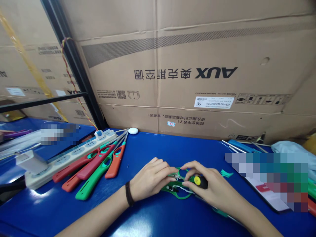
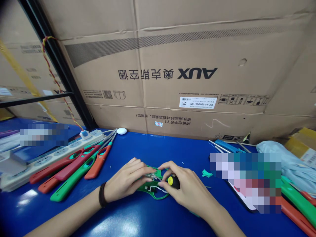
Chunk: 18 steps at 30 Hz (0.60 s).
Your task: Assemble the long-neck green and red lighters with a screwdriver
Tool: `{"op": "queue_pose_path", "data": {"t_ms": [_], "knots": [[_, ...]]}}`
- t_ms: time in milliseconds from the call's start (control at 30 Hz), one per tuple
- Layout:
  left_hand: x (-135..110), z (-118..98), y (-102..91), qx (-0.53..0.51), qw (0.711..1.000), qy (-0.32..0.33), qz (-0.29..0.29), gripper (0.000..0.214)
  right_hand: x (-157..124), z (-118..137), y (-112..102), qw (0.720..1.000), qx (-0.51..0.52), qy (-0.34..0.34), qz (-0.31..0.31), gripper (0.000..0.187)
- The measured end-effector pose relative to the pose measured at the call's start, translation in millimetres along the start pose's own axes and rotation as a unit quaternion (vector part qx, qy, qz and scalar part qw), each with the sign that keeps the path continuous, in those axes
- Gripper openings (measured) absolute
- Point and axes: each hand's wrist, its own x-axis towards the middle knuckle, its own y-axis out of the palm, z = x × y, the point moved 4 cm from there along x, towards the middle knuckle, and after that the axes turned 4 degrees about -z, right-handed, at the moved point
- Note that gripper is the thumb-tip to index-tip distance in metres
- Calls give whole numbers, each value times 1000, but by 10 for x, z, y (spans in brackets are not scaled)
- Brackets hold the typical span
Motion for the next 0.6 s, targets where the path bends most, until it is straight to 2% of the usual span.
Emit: {"op": "queue_pose_path", "data": {"t_ms": [167,600], "knots": [[-5,6,14,5,1000,8,-10,23,5,-32,2,998,-67,-6,-9,12],[-19,-16,44,-13,1000,-8,-12,24,-29,4,65,998,-50,-35,-3,14]]}}
